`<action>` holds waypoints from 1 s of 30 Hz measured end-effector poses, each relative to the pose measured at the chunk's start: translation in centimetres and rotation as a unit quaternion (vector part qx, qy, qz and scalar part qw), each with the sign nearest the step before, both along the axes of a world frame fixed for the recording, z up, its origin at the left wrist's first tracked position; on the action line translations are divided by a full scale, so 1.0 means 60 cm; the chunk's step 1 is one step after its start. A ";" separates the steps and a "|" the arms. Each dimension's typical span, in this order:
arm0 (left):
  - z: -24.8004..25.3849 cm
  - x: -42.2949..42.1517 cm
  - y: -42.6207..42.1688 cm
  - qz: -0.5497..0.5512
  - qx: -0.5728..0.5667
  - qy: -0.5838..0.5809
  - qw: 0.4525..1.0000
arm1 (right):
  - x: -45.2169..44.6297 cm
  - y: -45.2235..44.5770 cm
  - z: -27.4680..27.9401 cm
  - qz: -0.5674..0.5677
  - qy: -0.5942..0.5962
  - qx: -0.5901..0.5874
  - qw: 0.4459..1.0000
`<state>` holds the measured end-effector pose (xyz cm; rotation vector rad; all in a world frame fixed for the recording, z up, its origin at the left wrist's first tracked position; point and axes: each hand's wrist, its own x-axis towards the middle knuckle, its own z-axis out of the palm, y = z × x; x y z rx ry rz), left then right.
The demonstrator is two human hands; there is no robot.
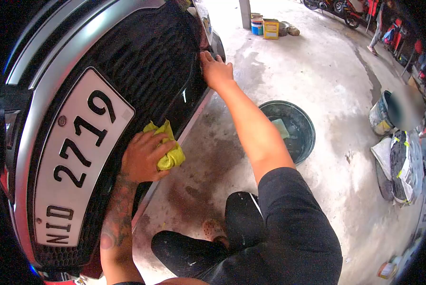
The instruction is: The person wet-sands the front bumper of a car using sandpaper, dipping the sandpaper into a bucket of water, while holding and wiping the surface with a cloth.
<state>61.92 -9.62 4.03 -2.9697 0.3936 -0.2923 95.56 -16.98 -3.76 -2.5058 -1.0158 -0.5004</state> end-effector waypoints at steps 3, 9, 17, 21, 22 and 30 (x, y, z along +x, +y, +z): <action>-0.011 0.000 0.011 -0.012 -0.010 -0.012 1.000 | -0.027 0.012 0.065 -0.023 0.119 -0.049 0.991; -0.007 0.003 0.002 -0.006 -0.018 -0.004 1.000 | 0.011 0.016 0.004 -0.018 -0.051 0.058 0.997; -0.004 0.003 0.000 -0.010 -0.023 -0.003 1.000 | -0.012 0.033 -0.024 -0.045 -0.026 0.067 0.996; -0.005 0.001 0.000 -0.008 -0.026 0.002 1.000 | -0.014 0.054 -0.008 -0.078 0.042 0.042 0.995; -0.003 0.002 0.000 -0.005 -0.025 0.002 1.000 | -0.024 0.048 -0.012 -0.063 0.047 0.040 0.996; -0.003 -0.001 0.003 -0.012 -0.034 0.007 0.999 | 0.008 0.065 0.001 -0.102 0.123 0.053 0.986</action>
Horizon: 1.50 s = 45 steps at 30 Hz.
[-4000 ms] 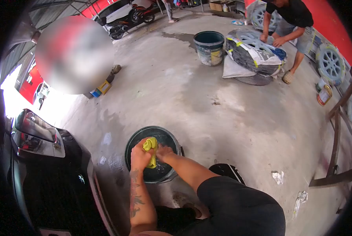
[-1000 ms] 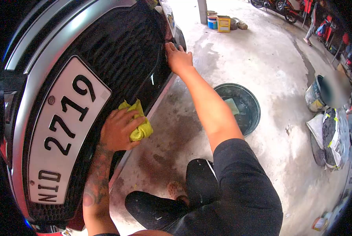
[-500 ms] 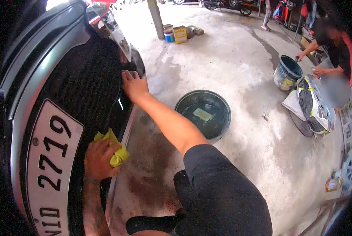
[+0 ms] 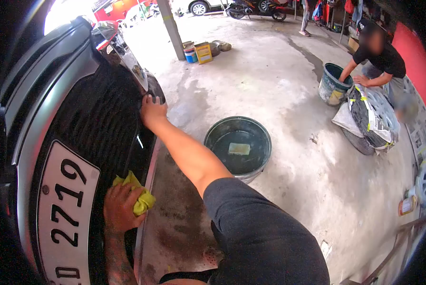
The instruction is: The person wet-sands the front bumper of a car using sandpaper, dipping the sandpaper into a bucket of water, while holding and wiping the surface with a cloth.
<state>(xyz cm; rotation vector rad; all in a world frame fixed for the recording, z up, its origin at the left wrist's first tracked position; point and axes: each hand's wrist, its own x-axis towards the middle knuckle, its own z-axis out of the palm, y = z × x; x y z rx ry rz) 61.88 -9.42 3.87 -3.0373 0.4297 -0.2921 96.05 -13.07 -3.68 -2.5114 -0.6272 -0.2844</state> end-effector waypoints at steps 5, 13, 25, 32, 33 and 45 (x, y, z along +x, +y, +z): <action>-0.002 0.001 -0.002 -0.004 0.009 -0.013 1.000 | 0.014 -0.027 0.023 0.022 0.069 0.012 0.997; -0.002 0.002 -0.004 0.001 0.019 -0.009 1.000 | 0.011 -0.024 -0.009 0.050 0.026 0.007 0.998; 0.000 -0.001 -0.007 0.003 0.027 -0.025 0.999 | 0.013 -0.043 0.002 0.097 -0.029 -0.006 0.995; -0.005 -0.002 0.001 -0.015 0.005 -0.045 0.999 | -0.070 -0.108 -0.058 0.166 -0.149 -0.019 0.975; -0.005 -0.002 0.000 -0.012 0.003 -0.045 0.999 | -0.081 -0.112 -0.063 0.176 -0.156 -0.018 0.972; -0.013 -0.002 0.002 0.012 0.005 -0.033 0.999 | -0.039 -0.082 -0.049 0.159 -0.176 -0.054 0.970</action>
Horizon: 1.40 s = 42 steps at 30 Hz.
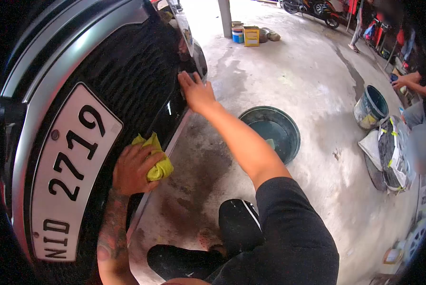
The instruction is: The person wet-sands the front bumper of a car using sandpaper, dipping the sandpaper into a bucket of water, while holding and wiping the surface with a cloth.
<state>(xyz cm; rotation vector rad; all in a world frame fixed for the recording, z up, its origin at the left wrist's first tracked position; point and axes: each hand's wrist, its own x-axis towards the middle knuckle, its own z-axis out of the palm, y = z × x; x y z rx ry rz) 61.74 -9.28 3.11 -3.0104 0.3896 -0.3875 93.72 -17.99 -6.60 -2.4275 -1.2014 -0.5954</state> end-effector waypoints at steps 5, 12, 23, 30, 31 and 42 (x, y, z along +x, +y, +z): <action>0.003 0.000 0.002 0.009 0.002 0.023 1.000 | 0.038 0.025 0.052 0.010 0.048 -0.012 0.999; 0.005 0.002 0.001 0.010 0.006 0.023 1.000 | -0.094 -0.044 -0.017 0.034 0.021 -0.003 0.999; 0.003 -0.001 0.000 0.005 0.005 0.019 1.000 | -0.057 -0.010 -0.017 0.046 0.012 0.055 0.997; -0.003 -0.004 0.001 0.011 0.023 0.016 1.000 | -0.094 -0.078 -0.001 0.046 -0.116 -0.021 0.992; -0.003 -0.004 0.001 0.012 0.024 0.017 0.999 | -0.095 -0.073 0.006 0.049 -0.090 -0.003 0.995; -0.001 -0.006 0.002 0.014 0.020 0.016 1.000 | -0.156 -0.163 -0.006 0.292 0.323 0.251 0.864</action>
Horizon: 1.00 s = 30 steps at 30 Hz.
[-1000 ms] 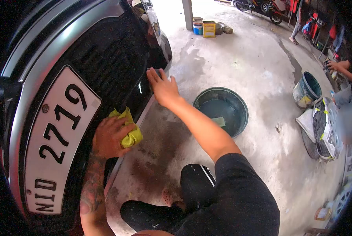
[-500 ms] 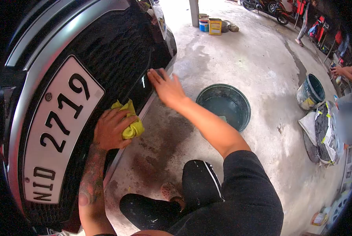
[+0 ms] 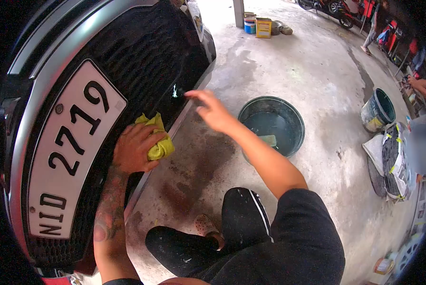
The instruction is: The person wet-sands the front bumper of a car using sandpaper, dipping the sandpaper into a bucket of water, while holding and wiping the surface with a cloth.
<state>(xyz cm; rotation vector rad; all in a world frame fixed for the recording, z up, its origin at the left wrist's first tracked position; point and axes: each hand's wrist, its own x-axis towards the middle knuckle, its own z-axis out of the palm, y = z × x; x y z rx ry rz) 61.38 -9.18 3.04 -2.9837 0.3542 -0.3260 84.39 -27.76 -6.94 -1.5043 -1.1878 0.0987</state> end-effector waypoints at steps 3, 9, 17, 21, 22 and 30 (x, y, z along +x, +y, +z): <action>-0.001 0.001 0.001 0.000 0.006 0.005 1.000 | -0.012 -0.058 0.004 -0.011 0.333 0.120 0.935; 0.000 0.002 -0.001 0.007 -0.006 0.011 1.000 | 0.000 -0.091 -0.045 -0.078 0.557 0.220 0.797; 0.002 0.008 -0.007 0.001 -0.018 0.010 1.000 | 0.031 -0.065 -0.057 0.034 0.620 0.302 0.724; 0.008 0.012 -0.008 0.000 -0.016 0.012 1.000 | 0.080 -0.009 0.029 0.071 0.581 0.326 0.742; 0.008 0.010 -0.009 0.001 -0.011 0.013 1.000 | 0.090 0.011 0.046 0.069 0.562 0.328 0.756; 0.003 0.005 -0.005 0.003 -0.001 0.005 1.000 | 0.150 0.137 0.020 -0.310 -0.327 -0.157 0.879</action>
